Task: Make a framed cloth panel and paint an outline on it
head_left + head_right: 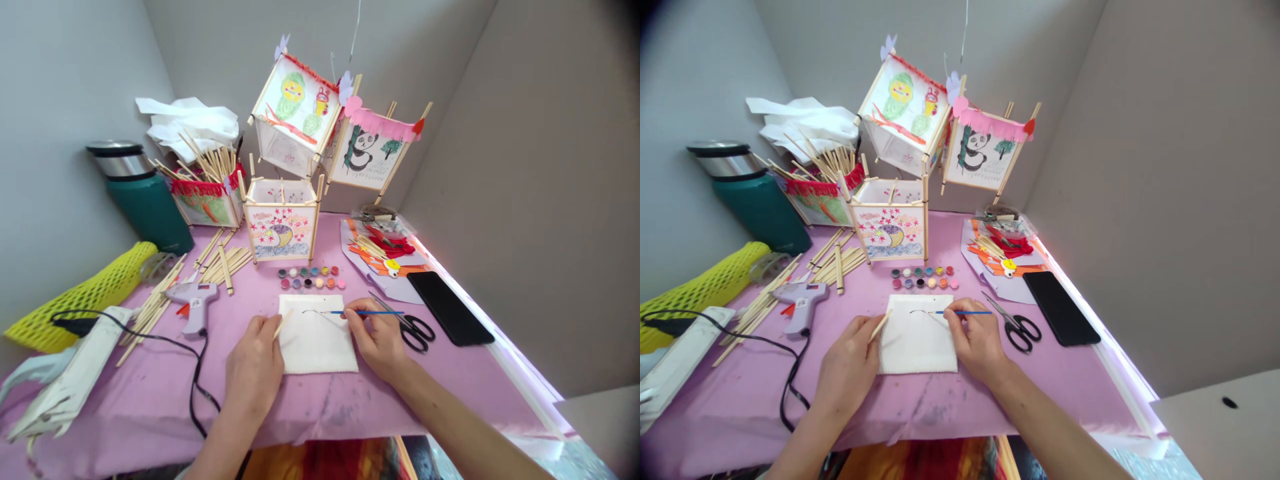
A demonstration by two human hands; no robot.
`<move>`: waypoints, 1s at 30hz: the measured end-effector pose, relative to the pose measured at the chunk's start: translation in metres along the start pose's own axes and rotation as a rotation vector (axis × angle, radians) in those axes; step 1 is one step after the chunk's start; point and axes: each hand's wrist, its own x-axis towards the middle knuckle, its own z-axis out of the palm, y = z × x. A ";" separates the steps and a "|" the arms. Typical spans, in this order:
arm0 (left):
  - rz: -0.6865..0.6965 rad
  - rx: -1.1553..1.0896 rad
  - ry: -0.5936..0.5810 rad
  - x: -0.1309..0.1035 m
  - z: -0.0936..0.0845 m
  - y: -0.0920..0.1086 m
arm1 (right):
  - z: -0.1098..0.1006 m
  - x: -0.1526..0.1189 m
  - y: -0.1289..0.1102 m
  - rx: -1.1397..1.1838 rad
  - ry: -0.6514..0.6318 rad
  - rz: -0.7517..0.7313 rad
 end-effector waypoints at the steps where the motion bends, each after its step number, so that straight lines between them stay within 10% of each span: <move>1: 0.000 -0.001 -0.004 0.000 0.000 0.000 | 0.000 0.000 0.000 -0.007 -0.011 -0.003; 30: -0.025 -0.012 -0.022 0.000 0.000 0.000 | 0.001 0.000 0.000 -0.012 -0.052 0.007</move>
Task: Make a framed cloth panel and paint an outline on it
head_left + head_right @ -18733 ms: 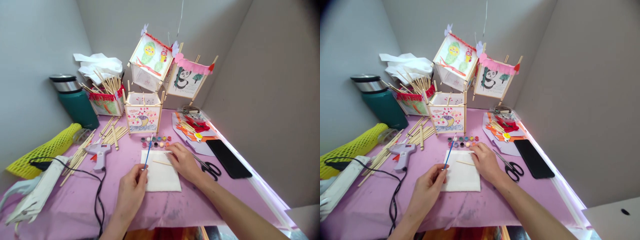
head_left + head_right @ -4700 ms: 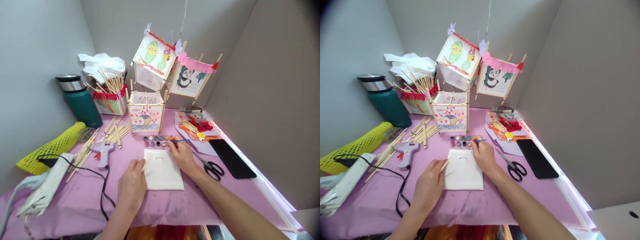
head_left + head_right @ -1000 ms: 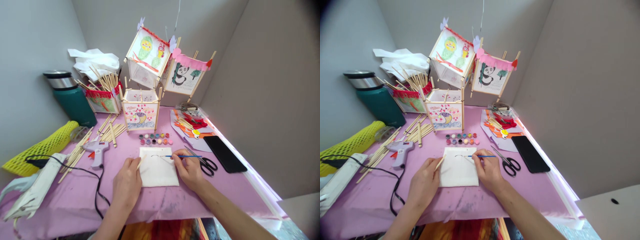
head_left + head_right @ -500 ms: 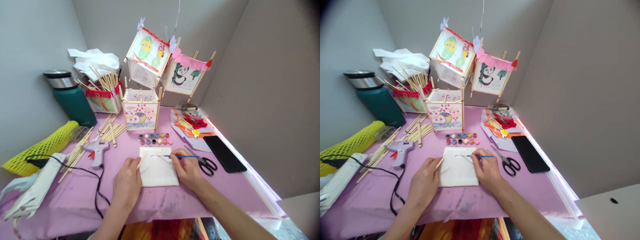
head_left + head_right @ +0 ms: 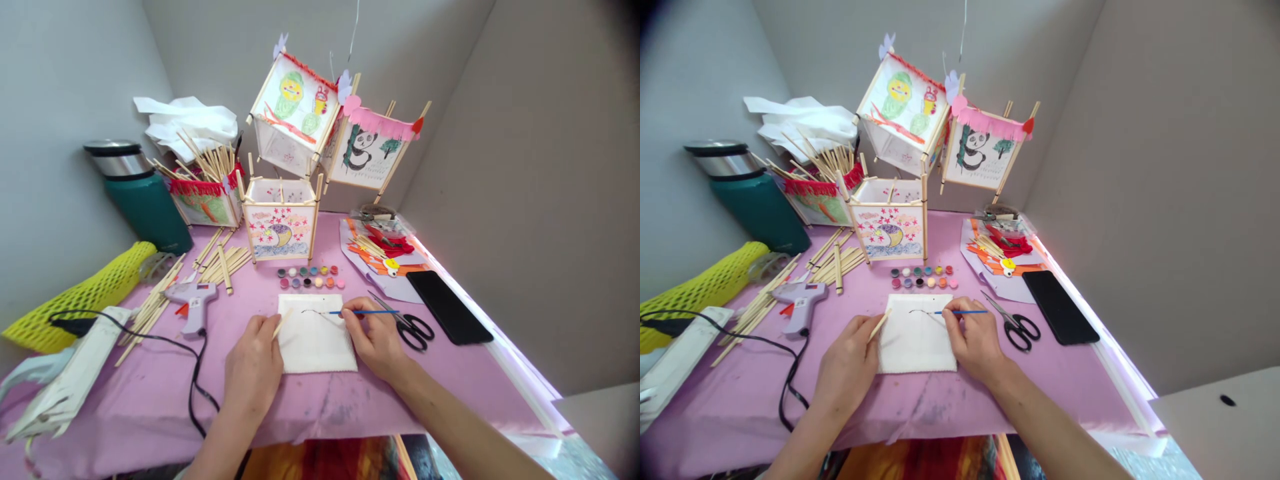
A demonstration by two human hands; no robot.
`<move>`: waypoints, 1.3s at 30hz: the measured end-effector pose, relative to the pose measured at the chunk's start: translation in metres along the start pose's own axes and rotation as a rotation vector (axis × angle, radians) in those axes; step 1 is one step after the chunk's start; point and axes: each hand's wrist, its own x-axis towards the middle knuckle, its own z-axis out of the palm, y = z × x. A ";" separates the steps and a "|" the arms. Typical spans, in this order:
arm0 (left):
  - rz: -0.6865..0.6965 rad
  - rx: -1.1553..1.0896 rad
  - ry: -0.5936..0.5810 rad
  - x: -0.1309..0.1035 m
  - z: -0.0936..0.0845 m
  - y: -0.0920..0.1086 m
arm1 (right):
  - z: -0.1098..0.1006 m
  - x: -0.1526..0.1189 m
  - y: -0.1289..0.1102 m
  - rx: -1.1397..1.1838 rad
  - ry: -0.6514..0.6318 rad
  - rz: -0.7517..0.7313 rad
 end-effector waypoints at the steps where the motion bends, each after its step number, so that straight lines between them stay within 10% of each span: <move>1: 0.000 0.001 0.000 0.000 0.000 0.000 | 0.000 0.000 0.000 -0.002 0.002 0.000; 39: 0.023 -0.004 0.018 0.000 0.001 0.000 | 0.000 0.001 -0.003 -0.030 -0.021 -0.027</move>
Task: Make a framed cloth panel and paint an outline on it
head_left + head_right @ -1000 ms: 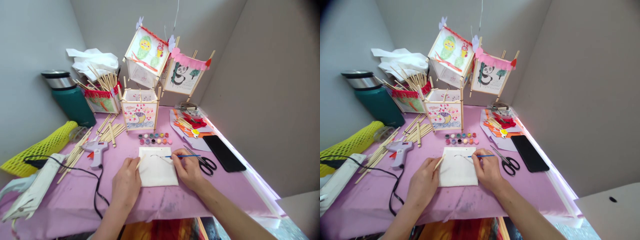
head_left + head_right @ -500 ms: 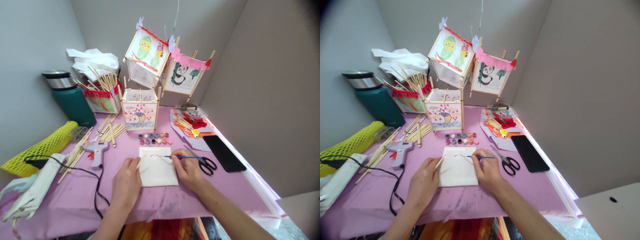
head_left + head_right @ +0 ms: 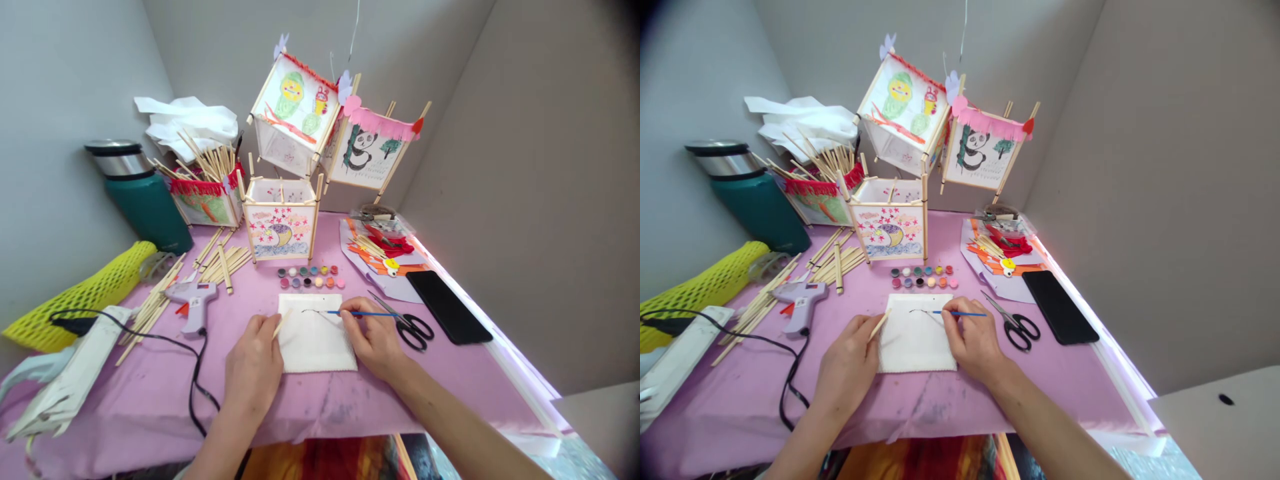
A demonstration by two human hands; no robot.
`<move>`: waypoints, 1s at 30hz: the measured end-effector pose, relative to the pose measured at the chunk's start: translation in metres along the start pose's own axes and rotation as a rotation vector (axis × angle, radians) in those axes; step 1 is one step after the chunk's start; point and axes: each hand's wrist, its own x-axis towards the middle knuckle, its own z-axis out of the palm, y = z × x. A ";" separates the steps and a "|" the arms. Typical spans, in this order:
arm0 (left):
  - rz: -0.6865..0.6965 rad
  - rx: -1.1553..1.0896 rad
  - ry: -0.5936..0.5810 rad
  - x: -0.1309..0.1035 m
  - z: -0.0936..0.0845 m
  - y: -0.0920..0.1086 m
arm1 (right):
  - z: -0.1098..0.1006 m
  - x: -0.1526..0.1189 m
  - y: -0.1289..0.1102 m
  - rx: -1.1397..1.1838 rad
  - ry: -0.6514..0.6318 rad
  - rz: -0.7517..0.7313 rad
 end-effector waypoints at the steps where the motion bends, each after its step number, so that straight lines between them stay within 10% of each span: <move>1: 0.000 0.001 0.003 0.000 0.000 0.000 | 0.000 0.000 0.000 -0.002 0.000 0.002; 30: -0.002 0.011 -0.006 -0.001 -0.001 0.000 | -0.004 -0.002 0.003 -0.011 0.040 0.013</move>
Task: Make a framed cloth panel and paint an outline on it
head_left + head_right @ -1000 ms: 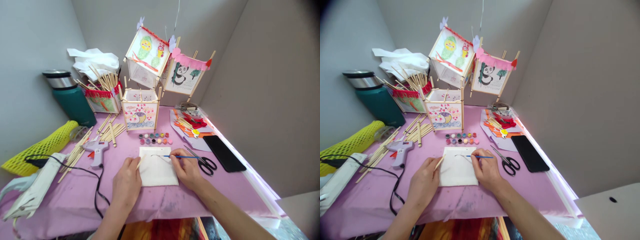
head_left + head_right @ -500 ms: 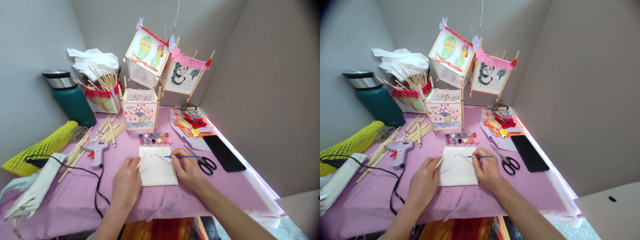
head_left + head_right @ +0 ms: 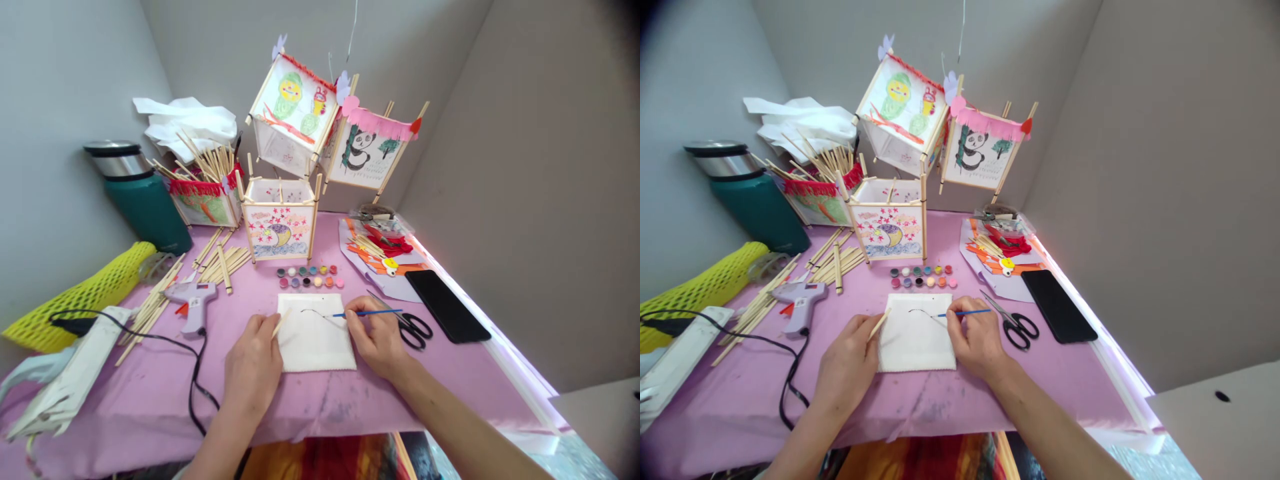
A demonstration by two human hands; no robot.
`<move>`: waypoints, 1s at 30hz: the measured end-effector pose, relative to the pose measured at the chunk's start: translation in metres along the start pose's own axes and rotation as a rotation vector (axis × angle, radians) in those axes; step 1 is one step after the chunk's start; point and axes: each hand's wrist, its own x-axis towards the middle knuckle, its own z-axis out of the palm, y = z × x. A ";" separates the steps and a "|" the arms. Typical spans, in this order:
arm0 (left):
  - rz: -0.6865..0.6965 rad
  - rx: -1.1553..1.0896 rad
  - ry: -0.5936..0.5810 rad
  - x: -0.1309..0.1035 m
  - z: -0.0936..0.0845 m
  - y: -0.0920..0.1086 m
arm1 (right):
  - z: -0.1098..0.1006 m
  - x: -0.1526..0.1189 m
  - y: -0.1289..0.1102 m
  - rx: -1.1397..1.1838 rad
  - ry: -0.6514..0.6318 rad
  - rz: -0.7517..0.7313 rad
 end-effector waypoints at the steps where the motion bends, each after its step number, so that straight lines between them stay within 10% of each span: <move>1: 0.001 -0.002 0.000 0.000 0.000 0.000 | 0.000 0.000 0.000 -0.003 0.003 -0.001; 14: -0.008 -0.004 -0.011 0.000 -0.001 0.000 | -0.003 0.000 -0.001 0.100 0.179 0.047; 30: -0.009 -0.033 -0.017 0.001 0.001 0.000 | 0.034 0.058 0.003 -0.087 0.017 -0.012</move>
